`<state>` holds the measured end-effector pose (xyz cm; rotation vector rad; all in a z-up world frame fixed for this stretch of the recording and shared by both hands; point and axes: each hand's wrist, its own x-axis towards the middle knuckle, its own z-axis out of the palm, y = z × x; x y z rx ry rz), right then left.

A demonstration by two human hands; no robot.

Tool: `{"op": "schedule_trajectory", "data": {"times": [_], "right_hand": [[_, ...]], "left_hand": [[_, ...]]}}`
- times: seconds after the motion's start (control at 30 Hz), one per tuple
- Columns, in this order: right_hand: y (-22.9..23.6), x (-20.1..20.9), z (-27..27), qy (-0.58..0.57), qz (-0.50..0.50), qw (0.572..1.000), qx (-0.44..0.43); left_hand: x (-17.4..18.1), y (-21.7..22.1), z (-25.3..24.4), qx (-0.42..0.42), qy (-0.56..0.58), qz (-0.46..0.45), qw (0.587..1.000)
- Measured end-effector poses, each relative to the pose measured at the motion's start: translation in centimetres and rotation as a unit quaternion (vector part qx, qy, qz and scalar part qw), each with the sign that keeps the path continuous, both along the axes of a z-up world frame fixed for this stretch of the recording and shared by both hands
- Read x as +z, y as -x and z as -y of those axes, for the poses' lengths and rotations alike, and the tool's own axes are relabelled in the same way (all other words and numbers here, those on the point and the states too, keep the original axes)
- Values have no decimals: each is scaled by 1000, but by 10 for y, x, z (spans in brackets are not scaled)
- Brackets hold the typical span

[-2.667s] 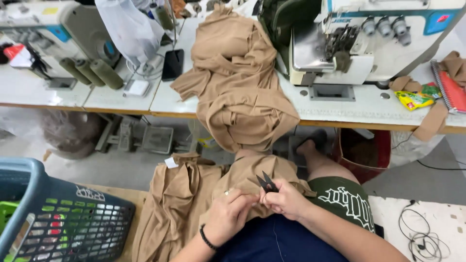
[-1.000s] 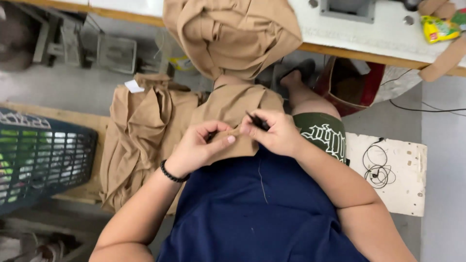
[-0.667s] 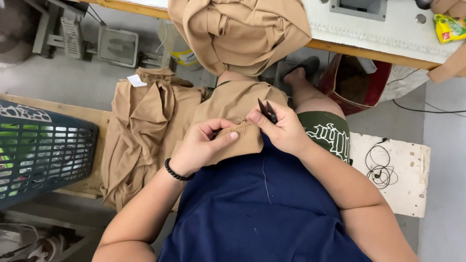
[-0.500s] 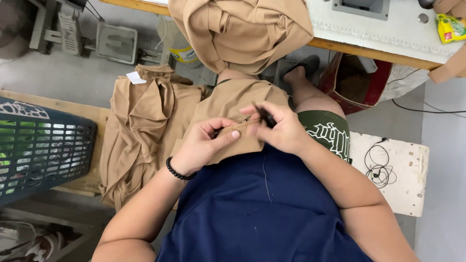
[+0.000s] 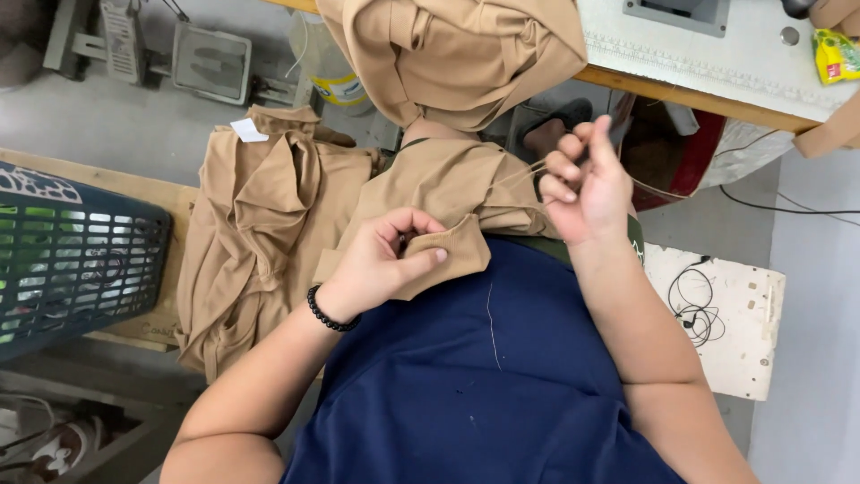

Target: Trimming excess loose threads from sewn tan-colored garments using small thread snips at a sewing workstation.

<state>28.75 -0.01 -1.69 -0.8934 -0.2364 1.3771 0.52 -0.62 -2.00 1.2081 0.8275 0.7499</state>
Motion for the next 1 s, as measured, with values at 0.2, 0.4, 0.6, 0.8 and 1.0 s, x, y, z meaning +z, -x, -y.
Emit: {"op": "schedule_trajectory", "data": {"times": [0.2, 0.4, 0.6, 0.8, 1.0], "right_hand": [[39, 1, 32, -214, 208, 938, 175], [70, 29, 32, -222, 545, 784, 197], [60, -8, 32, -159, 418, 883, 140], [63, 30, 50, -200, 445, 842, 232], [75, 51, 58, -284, 581, 748, 152]], "left_hand": [[-6, -4, 0, 2, -17, 6, 1000], [3, -3, 2, -7, -14, -6, 1000], [1, 0, 1, 9, 7, 4, 1000], [9, -3, 2, 40, 39, 32, 998], [30, -4, 3, 46, 10, 24, 999]]}}
